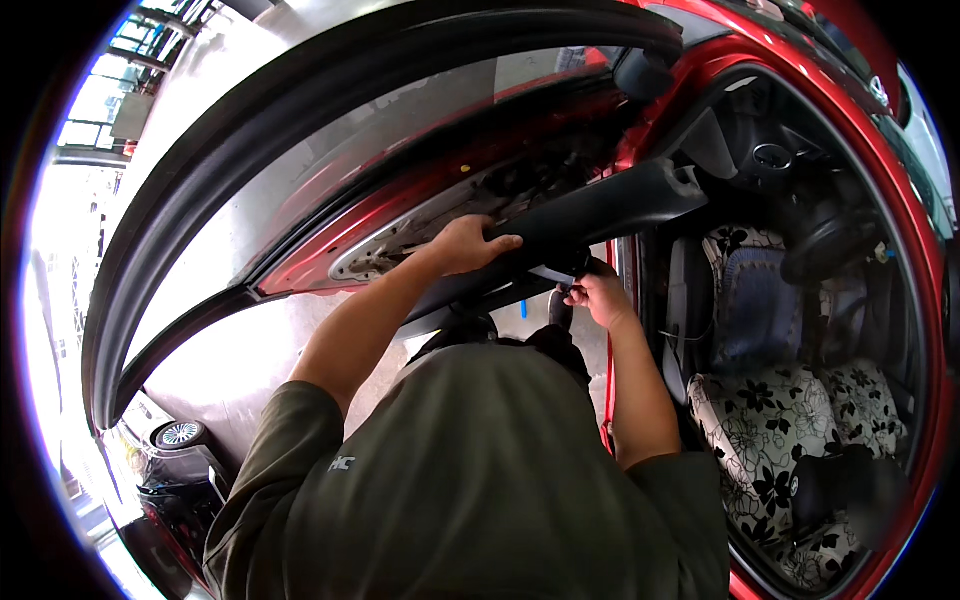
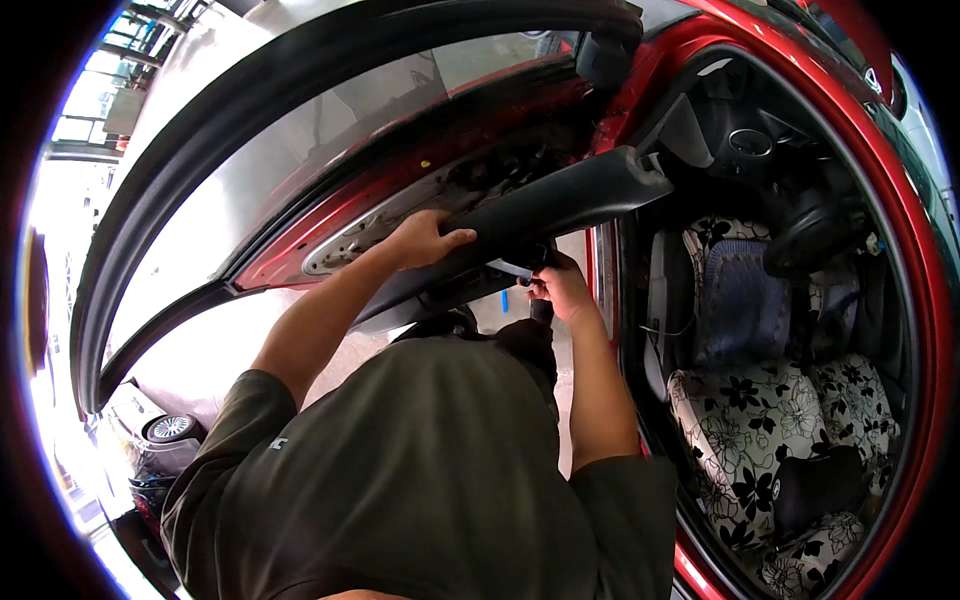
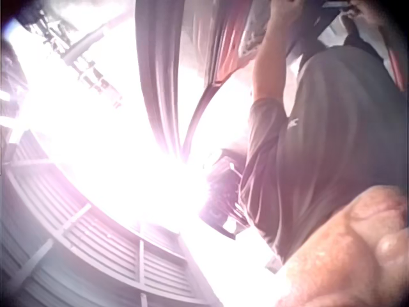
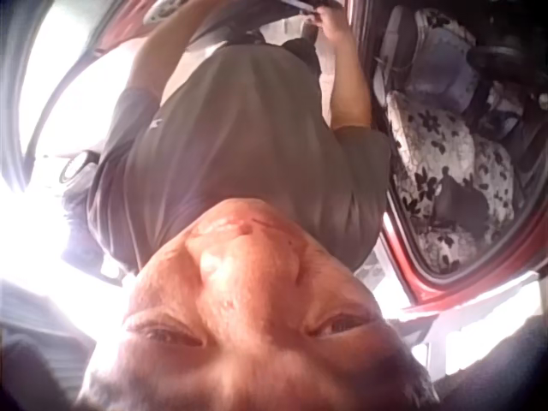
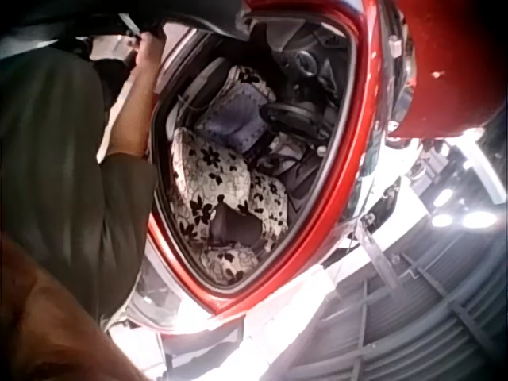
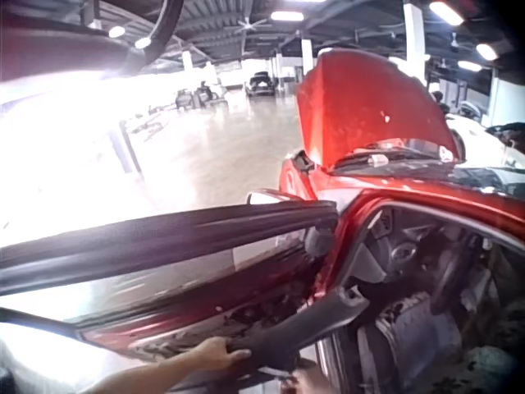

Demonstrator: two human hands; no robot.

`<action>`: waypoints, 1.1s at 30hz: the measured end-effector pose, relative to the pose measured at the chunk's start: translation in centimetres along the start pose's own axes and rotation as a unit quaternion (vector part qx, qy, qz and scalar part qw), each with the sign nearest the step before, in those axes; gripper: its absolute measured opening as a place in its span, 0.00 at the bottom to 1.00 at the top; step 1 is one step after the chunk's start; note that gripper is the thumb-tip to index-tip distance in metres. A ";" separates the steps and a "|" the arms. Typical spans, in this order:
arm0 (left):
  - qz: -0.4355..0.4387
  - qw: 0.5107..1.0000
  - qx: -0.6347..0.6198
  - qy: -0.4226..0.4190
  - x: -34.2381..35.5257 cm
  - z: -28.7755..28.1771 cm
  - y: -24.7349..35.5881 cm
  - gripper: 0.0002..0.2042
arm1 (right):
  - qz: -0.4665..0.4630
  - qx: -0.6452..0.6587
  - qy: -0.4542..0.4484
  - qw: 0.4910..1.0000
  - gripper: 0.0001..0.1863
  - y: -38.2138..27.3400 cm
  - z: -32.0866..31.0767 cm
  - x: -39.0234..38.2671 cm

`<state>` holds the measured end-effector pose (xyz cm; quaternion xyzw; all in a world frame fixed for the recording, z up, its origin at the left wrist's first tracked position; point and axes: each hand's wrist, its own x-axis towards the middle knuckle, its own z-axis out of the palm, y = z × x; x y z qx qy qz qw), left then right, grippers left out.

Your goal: The person retrieves a tool from a storage cabinet, walks over to a car, and removes clips from a door with the tool. The person then disassembles and reattaches fasteners on a detached door panel by hand, fits a trim piece back onto the door, and works on the door using a screwdriver.

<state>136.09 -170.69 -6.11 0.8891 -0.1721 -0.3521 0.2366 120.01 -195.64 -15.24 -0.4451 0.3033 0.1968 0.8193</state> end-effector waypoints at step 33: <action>-0.125 0.991 -0.022 -0.048 -0.4 6.0 1.7 0.27 | -0.169 -0.388 -0.056 0.904 0.27 2.5 -5.0 3.4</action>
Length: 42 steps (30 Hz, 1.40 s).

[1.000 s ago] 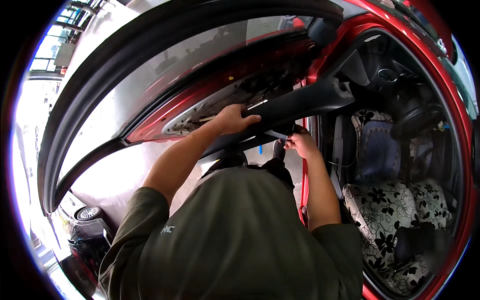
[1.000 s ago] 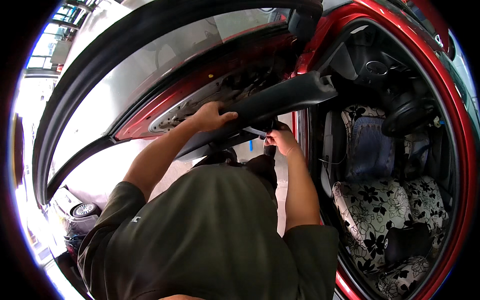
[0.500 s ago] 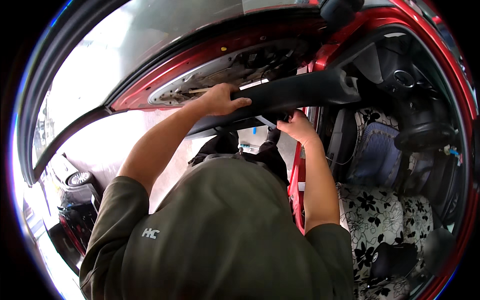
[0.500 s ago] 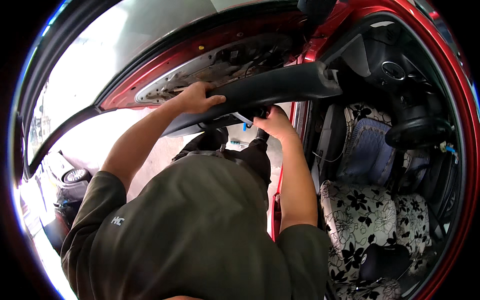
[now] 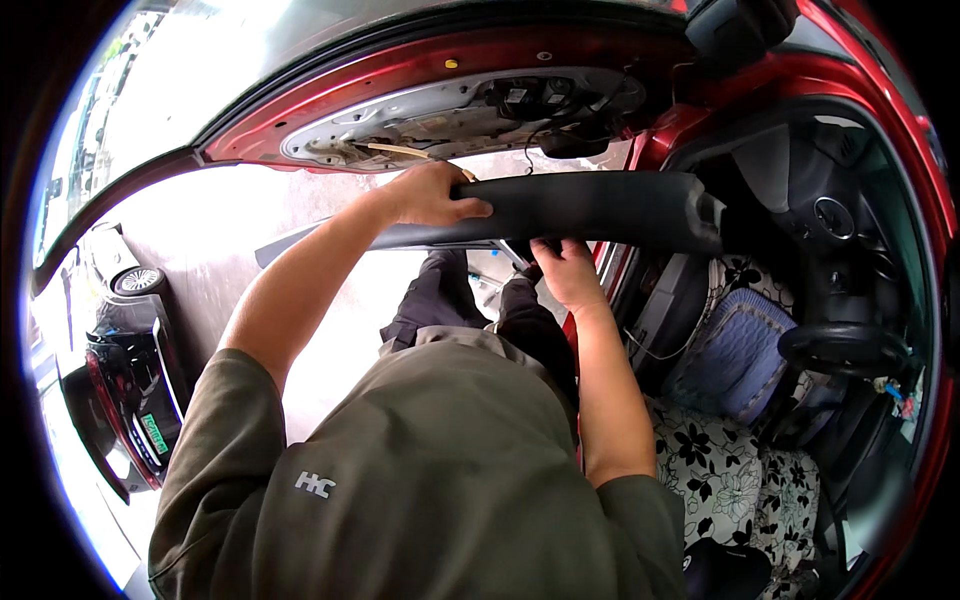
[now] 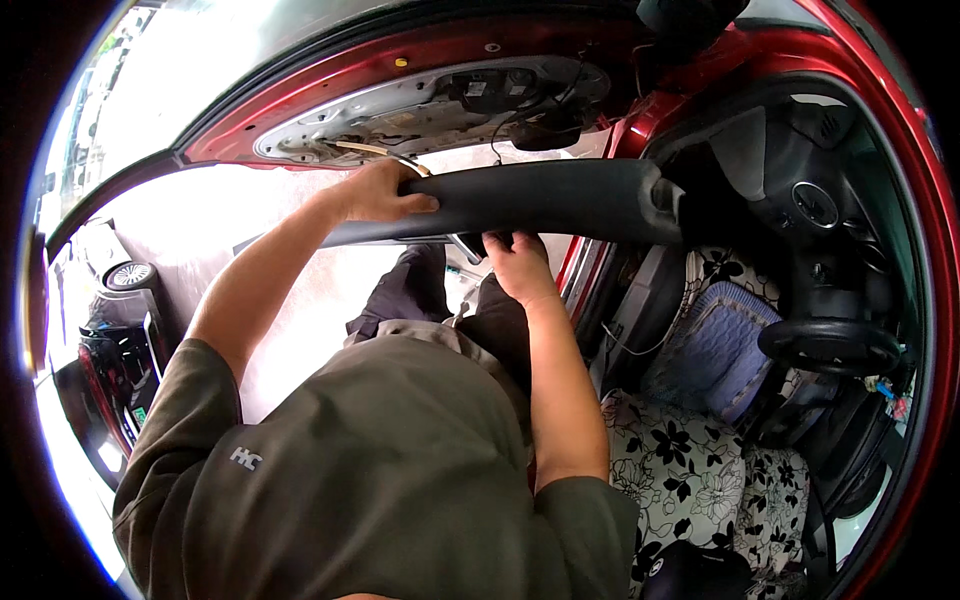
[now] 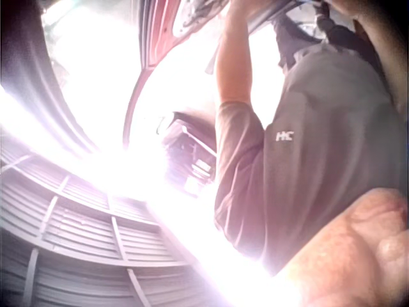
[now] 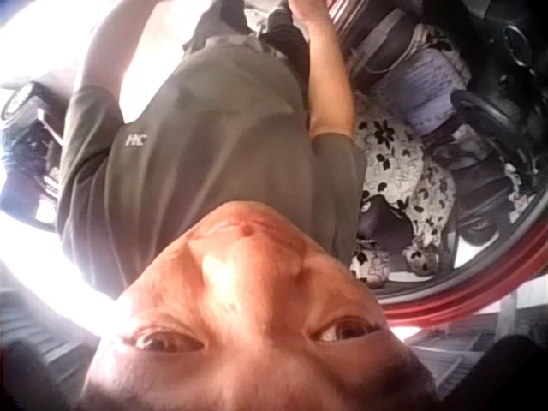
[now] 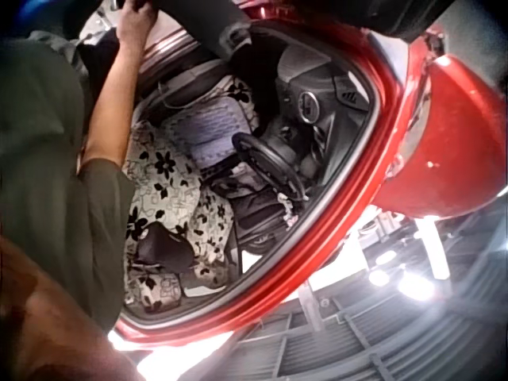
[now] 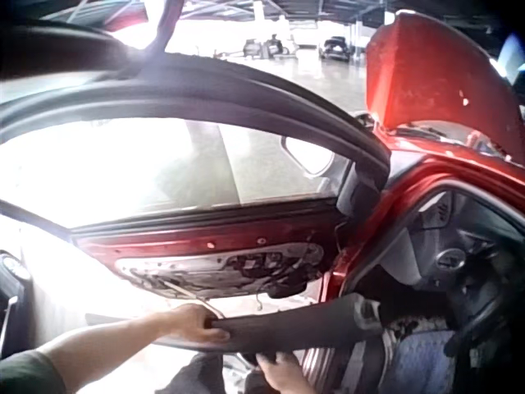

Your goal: The person retrieves a tool from a storage cabinet, walks over to a car, and removes clips from a door with the tool. The person then disassembles and reattaches fasteners on a detached door panel by hand, fits a trim piece back onto the door, and works on the door using a screwdriver.

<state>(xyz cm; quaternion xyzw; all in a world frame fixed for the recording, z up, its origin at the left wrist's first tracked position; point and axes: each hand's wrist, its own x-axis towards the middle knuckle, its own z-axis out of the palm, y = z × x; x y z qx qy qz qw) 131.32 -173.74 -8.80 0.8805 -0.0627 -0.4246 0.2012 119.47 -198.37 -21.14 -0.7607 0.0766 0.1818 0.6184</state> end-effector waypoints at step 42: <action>-0.005 0.998 0.057 0.039 5.6 -5.4 -2.5 0.38 | -0.047 0.001 0.026 0.999 0.26 -1.2 0.1 -1.7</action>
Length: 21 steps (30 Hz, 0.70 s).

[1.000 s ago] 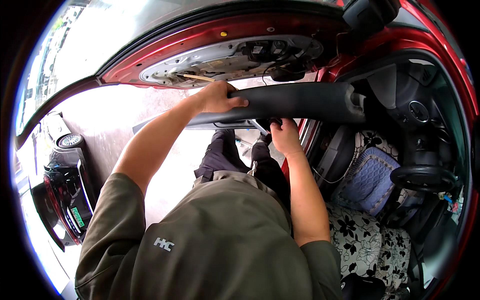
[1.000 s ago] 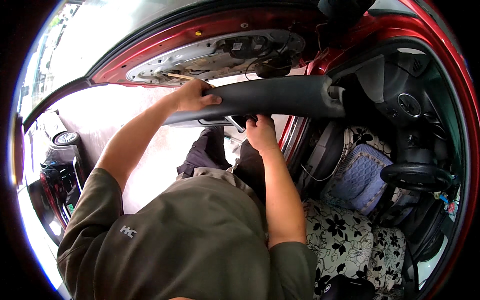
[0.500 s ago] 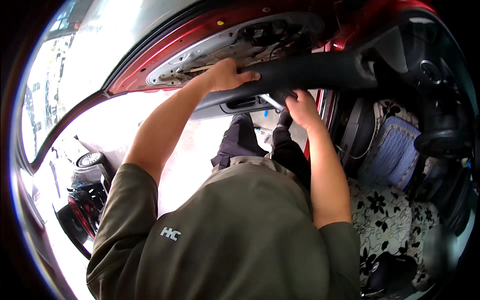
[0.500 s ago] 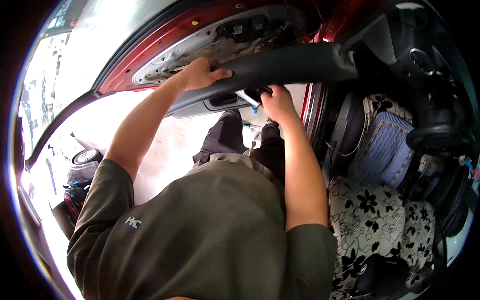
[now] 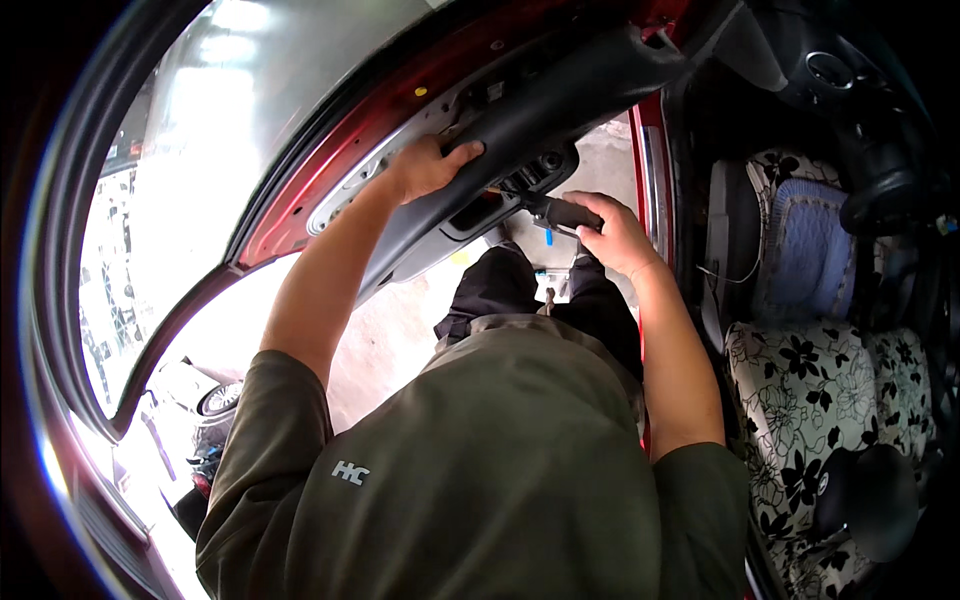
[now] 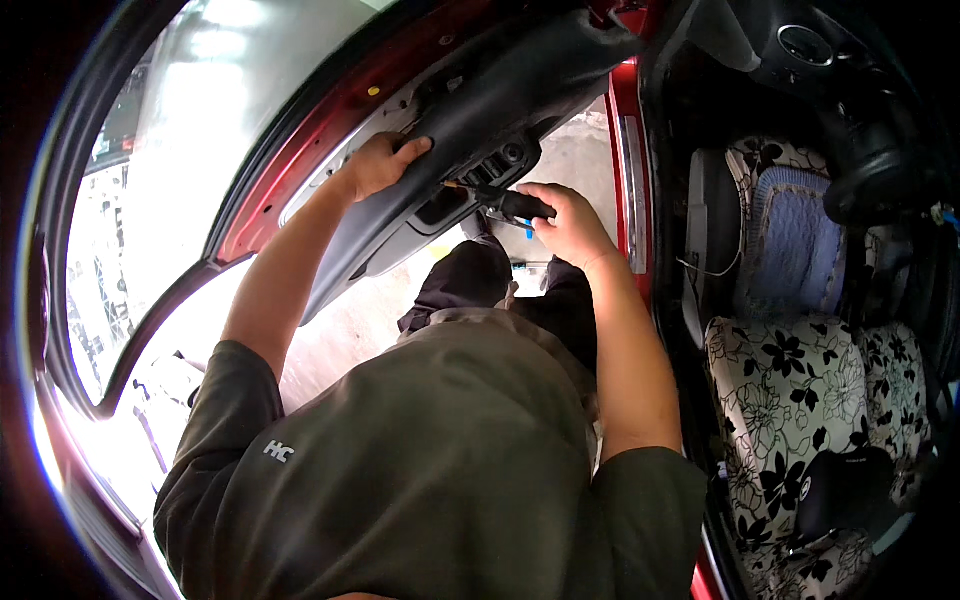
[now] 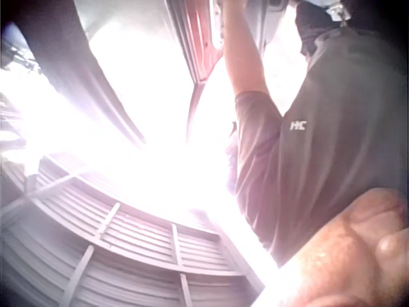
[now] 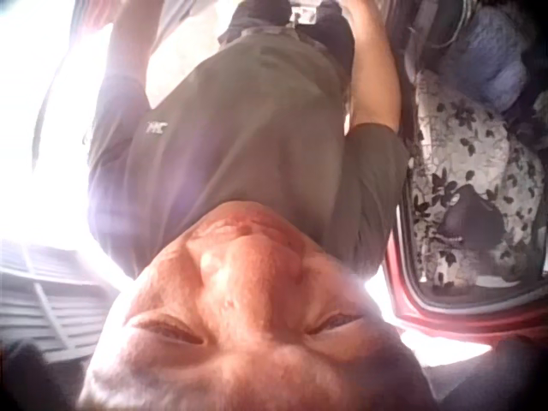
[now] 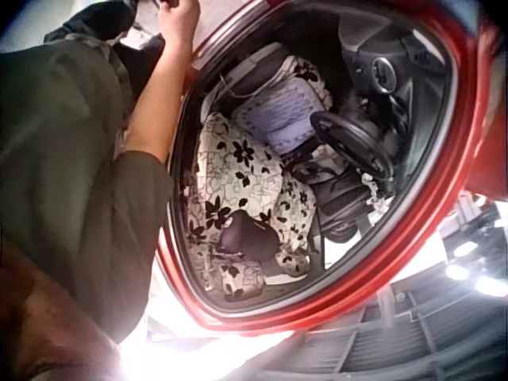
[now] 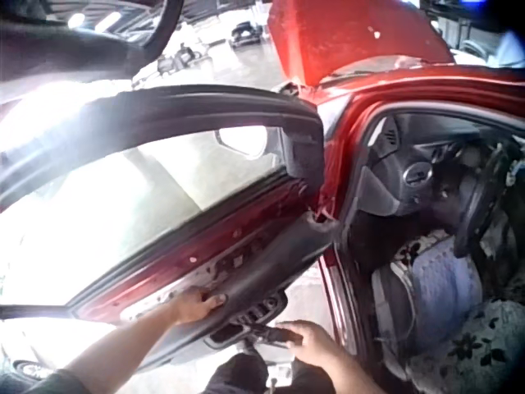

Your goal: The person retrieves a tool from a storage cabinet, walks over to a car, and removes clips from a door with the tool. The person then disassembles and reattaches fasteners on a detached door panel by hand, fits a trim piece back onto the door, and works on the door using a screwdriver.

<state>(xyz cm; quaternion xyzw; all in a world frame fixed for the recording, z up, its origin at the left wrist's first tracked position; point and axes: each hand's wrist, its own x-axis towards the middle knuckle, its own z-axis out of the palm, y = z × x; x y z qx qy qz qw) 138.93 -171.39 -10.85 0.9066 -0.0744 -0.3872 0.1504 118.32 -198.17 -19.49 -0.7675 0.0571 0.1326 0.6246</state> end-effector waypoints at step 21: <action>0.130 0.978 0.075 -0.144 2.8 6.0 0.9 0.35 | 0.224 -0.214 0.252 0.917 0.16 23.6 10.4 -24.7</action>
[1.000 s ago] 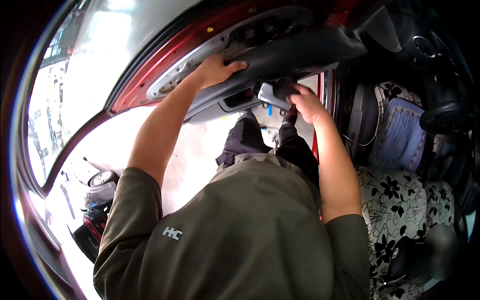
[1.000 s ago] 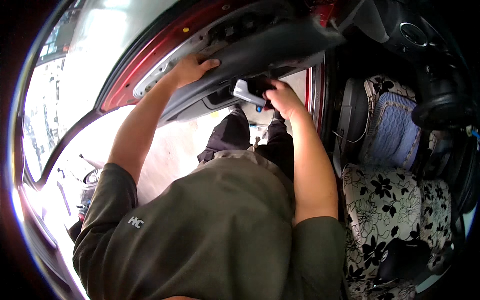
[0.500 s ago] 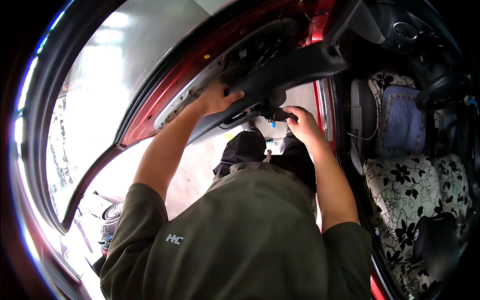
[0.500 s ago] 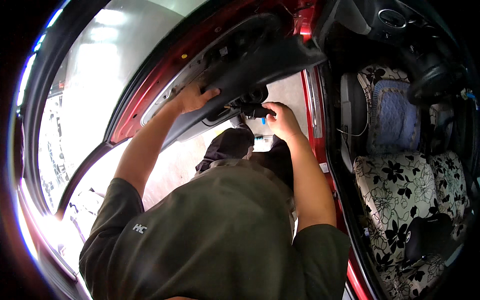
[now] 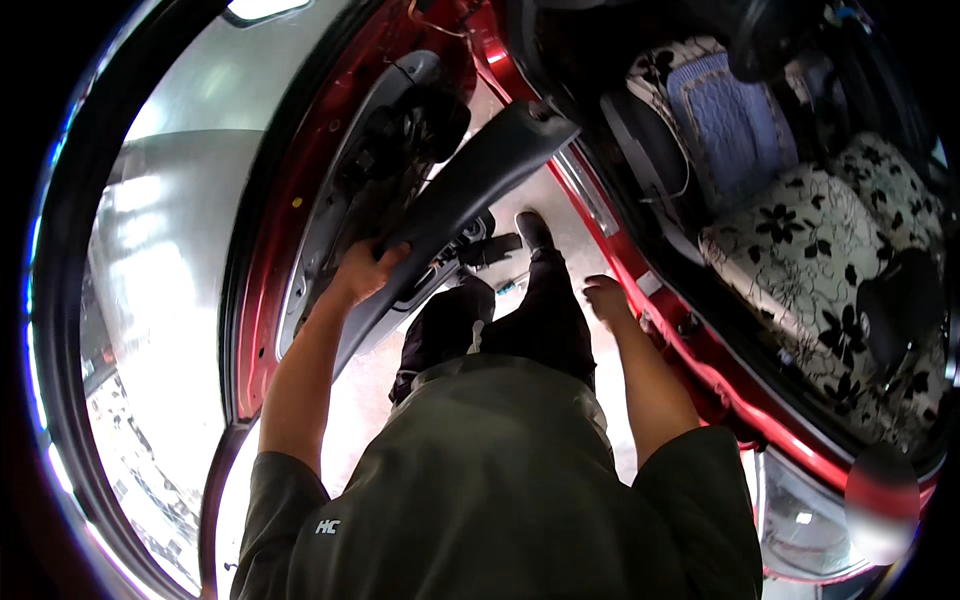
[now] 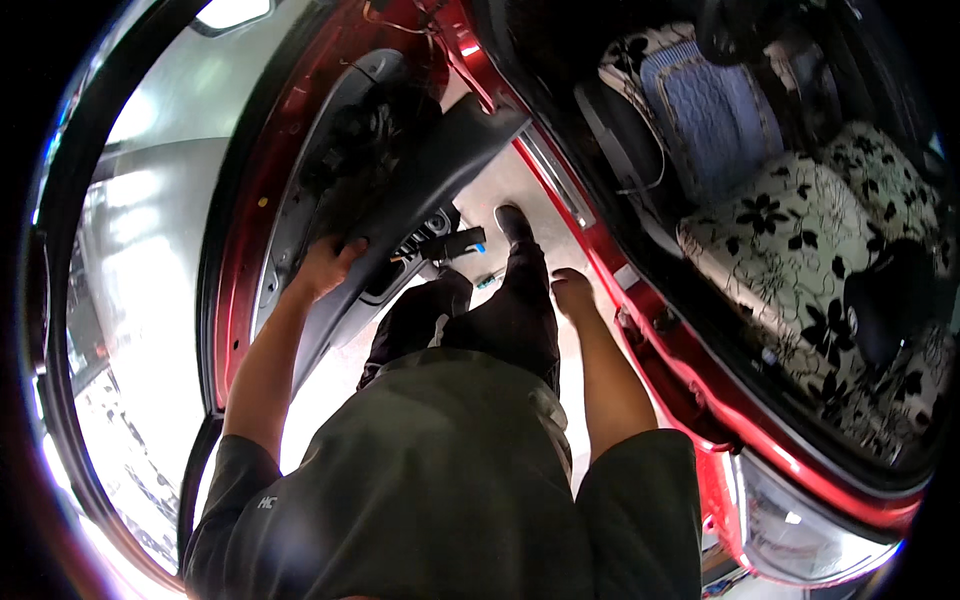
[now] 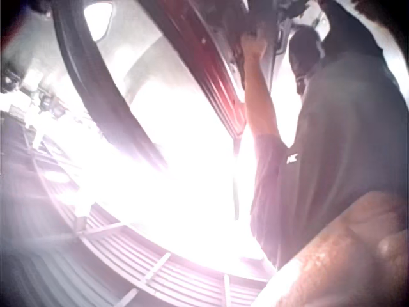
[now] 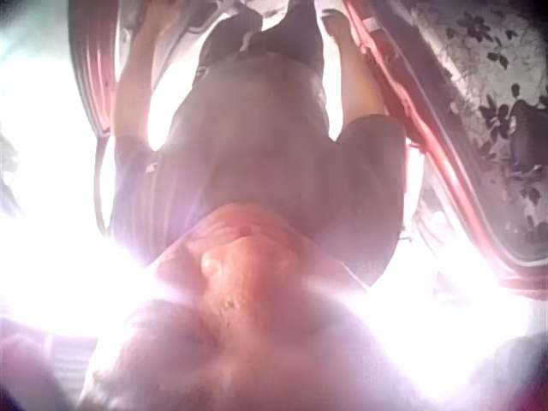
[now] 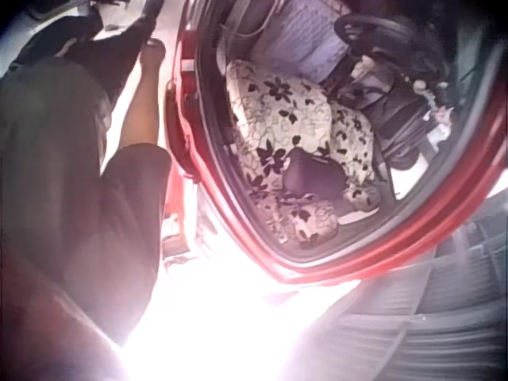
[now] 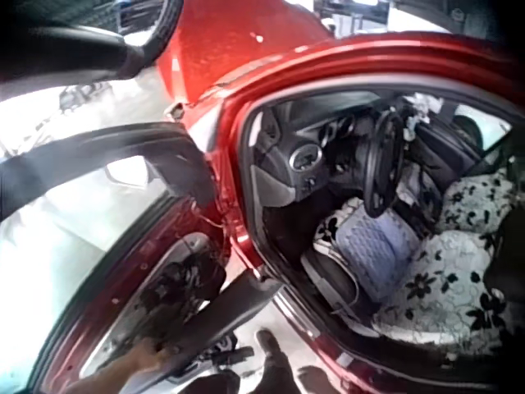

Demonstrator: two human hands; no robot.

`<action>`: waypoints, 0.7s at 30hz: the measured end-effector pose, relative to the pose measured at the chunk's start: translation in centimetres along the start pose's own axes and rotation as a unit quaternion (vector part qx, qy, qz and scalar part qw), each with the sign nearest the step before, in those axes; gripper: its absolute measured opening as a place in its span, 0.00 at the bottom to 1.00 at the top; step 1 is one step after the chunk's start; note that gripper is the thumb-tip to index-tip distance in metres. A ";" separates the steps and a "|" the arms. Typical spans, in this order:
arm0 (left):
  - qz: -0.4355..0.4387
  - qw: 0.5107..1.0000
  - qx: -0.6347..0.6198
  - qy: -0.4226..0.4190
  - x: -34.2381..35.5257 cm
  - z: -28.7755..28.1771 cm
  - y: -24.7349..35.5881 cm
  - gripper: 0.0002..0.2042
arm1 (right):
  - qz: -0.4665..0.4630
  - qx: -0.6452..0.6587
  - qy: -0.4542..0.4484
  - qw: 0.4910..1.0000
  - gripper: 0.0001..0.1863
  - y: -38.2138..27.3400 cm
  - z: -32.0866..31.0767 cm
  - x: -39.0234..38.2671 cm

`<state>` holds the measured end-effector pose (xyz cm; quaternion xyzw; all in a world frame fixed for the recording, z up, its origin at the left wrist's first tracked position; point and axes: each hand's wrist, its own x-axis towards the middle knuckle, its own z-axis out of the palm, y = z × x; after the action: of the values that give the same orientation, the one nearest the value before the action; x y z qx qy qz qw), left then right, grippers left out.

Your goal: The person retrieves a tool from a storage cabinet, walks over to a car, and removes clips from a door with the tool. The person then disassembles and reattaches fasteners on a detached door panel by hand, fits a trim piece back onto the door, and works on the door using a screwdriver.

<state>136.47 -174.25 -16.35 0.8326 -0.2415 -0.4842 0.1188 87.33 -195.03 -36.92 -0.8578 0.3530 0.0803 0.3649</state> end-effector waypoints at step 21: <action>0.024 0.992 -0.069 0.106 2.8 2.1 -12.0 0.27 | 0.346 0.442 -0.113 0.820 0.13 2.2 16.8 1.9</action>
<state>139.31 -165.33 -24.69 0.8630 -0.2136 -0.4053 0.2130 89.33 -185.64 -51.03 -0.4106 0.5802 0.1331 0.6907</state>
